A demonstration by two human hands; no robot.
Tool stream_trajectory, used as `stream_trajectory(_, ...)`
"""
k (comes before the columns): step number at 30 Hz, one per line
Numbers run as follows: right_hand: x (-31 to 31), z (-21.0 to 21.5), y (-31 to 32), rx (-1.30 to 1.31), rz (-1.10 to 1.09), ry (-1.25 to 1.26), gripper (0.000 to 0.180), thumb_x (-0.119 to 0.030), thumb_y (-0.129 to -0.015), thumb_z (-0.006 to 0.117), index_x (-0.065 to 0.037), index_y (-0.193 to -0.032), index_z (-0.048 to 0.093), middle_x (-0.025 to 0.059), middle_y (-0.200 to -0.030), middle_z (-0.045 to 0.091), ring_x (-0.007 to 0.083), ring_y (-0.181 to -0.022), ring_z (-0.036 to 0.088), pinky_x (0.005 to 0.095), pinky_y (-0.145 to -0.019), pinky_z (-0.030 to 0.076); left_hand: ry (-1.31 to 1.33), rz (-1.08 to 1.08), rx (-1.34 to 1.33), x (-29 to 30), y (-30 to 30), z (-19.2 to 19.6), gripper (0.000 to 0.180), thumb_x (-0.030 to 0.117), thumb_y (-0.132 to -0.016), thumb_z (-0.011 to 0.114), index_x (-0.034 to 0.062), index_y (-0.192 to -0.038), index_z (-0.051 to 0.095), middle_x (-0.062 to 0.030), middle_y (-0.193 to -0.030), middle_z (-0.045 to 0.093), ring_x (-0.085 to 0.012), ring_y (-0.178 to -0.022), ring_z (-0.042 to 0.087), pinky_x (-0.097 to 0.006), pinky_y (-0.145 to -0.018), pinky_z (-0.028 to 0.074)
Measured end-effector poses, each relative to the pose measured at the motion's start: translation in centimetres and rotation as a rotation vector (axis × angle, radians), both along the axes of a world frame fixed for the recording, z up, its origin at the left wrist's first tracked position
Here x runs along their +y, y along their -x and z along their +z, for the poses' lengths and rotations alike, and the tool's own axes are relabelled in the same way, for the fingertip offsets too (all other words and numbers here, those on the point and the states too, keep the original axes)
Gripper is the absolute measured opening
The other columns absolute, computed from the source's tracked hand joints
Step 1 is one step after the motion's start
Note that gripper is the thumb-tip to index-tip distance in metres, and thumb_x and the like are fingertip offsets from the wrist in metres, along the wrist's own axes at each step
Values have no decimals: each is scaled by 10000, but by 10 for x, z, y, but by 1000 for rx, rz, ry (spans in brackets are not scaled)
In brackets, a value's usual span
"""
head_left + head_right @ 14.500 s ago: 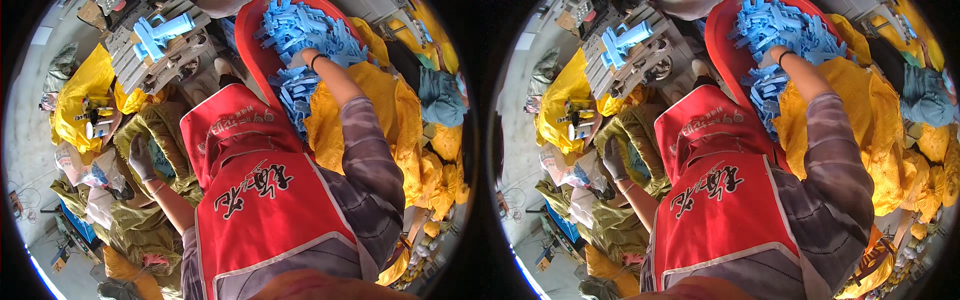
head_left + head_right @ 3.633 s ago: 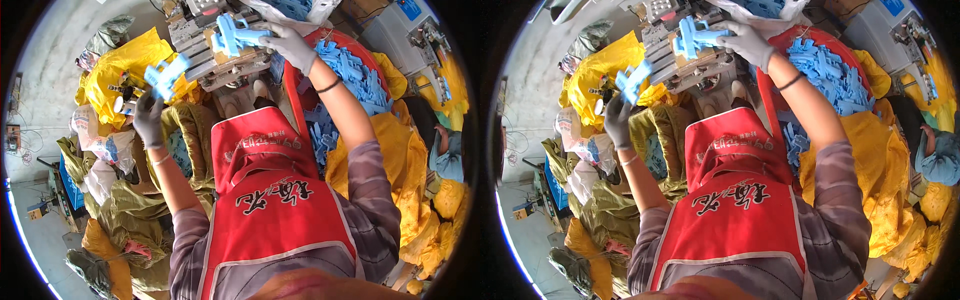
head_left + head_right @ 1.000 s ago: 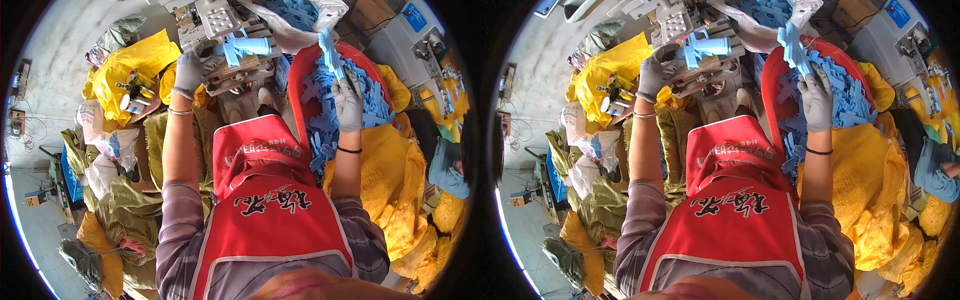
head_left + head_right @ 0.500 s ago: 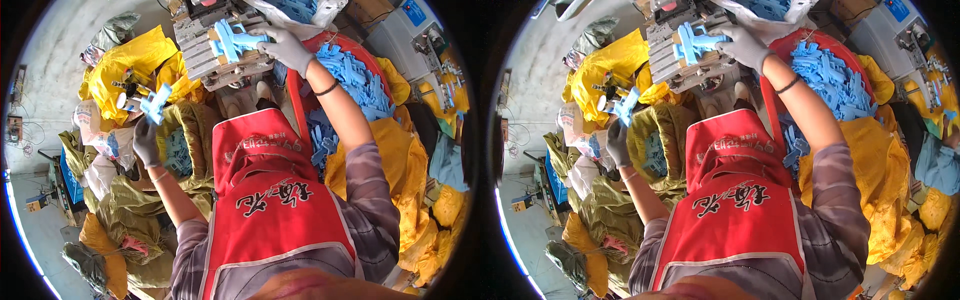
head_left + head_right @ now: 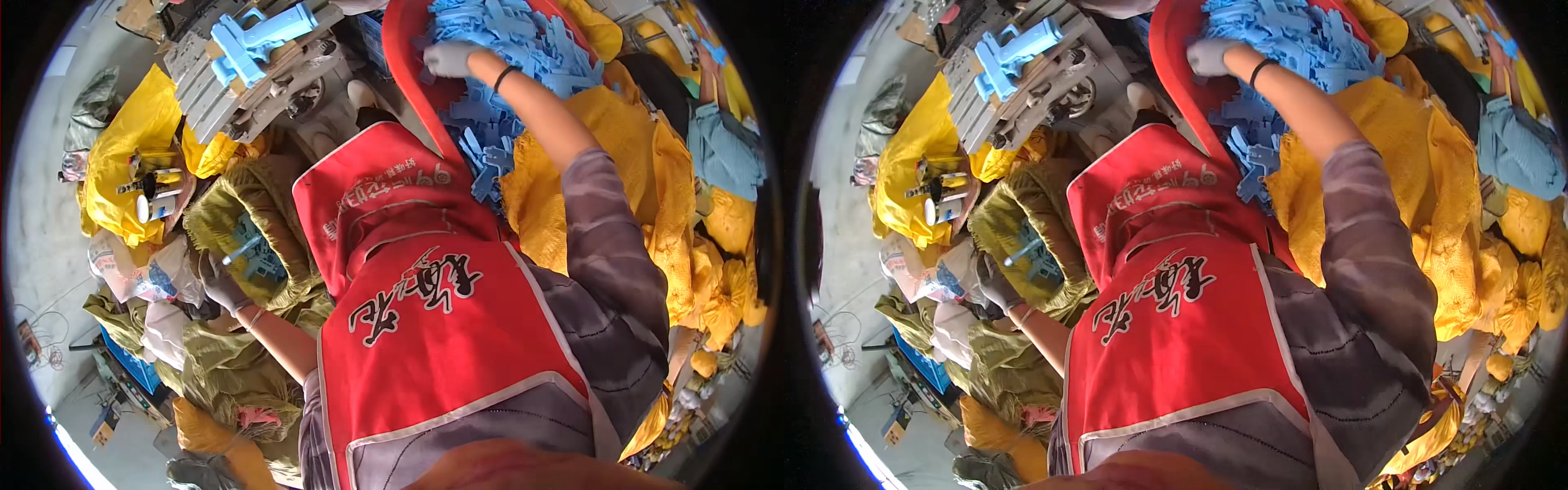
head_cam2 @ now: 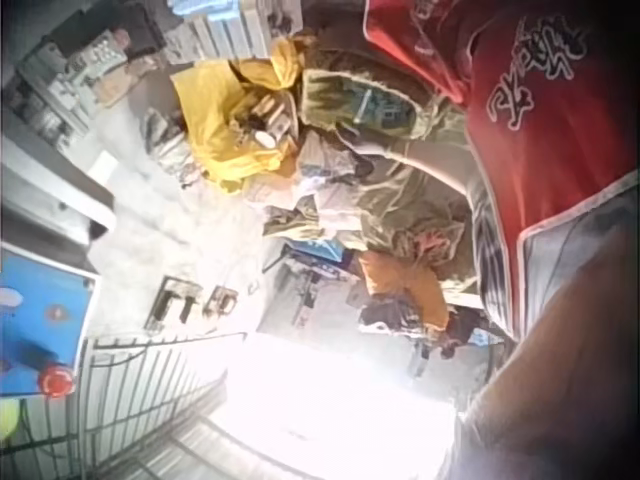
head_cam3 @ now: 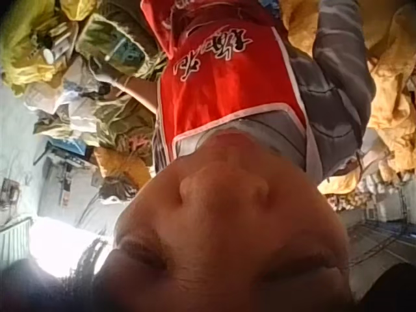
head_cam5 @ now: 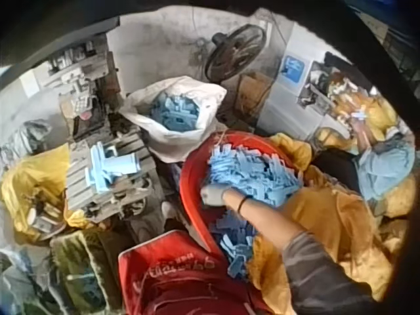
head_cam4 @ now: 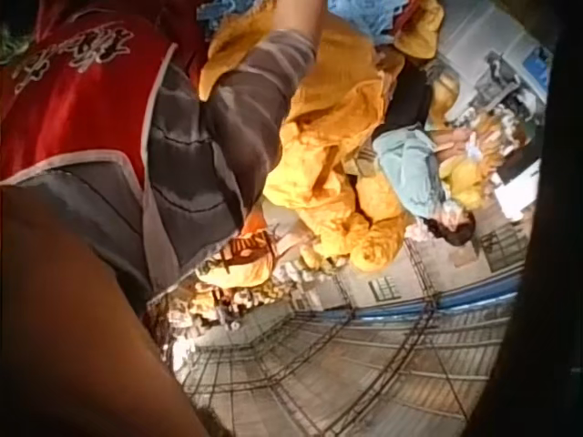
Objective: The person retrieves toy gun pieces from a basin, loads them onto a printing machine, and places the printed pieces into a sack.
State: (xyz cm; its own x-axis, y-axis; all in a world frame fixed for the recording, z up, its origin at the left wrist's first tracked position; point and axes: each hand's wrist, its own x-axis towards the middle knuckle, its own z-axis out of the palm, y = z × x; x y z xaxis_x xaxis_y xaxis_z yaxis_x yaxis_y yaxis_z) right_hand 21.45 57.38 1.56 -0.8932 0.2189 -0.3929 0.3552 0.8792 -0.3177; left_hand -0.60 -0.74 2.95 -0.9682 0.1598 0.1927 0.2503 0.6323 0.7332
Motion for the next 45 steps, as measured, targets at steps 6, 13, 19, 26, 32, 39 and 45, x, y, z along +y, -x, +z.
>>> stream_trajectory(6,-30,-118,-40,-590,231,-440,283,-122,-605,648,-114,-876,727,136,-971,679,285,-890,661,393,-741,530,-18,-88,-80,53,-28,21,284,174,-916,559,-18,-1121,601,-69,-1061,640,-134,-956,574,-257,-870,432)
stream_trajectory(13,-26,-89,-29,-386,33,-287,317,-119,-685,595,-52,-989,658,164,-1052,632,325,-1007,602,413,-821,500,-39,-83,-112,53,-15,15,266,173,-919,545,-5,-1102,618,-71,-1051,651,-136,-960,586,-264,-862,450)
stream_trajectory(19,23,-58,-42,85,-248,201,339,-79,-667,563,-42,-1004,574,206,-1016,616,339,-966,593,398,-821,469,-89,-149,-36,94,-24,30,228,144,-902,577,4,-1070,640,-55,-1009,666,-124,-901,612,-257,-814,492)
stream_trajectory(26,14,-49,-85,-311,-181,-306,434,-15,-787,454,-145,-1191,548,177,-1313,466,344,-1151,512,440,-943,430,-148,-210,-6,112,-12,48,231,138,-893,578,-14,-1056,640,-78,-978,678,-109,-889,610,-252,-803,472)
stream_trajectory(32,12,6,-66,-25,-291,-343,409,-94,-781,494,-170,-1178,554,117,-1273,494,341,-1075,540,426,-861,463,-727,-481,32,168,-41,157,327,24,-901,532,-39,-1221,511,-126,-1166,593,-192,-1046,576,-289,-920,453)
stream_trajectory(39,-6,37,-67,540,-485,-44,380,-116,-766,578,-98,-1146,562,175,-1150,553,346,-1076,529,385,-911,431,-694,-1493,553,215,-59,306,734,248,-867,603,-24,-1413,194,-277,-1374,357,-325,-1087,555,-402,-968,404)
stream_trajectory(45,-28,33,-72,696,-606,201,394,-93,-772,574,-13,-1157,550,159,-1147,579,273,-1088,547,333,-943,403,-822,-1491,547,214,-65,321,751,279,-865,605,-10,-1418,187,-275,-1382,347,-335,-1107,541,-414,-979,393)
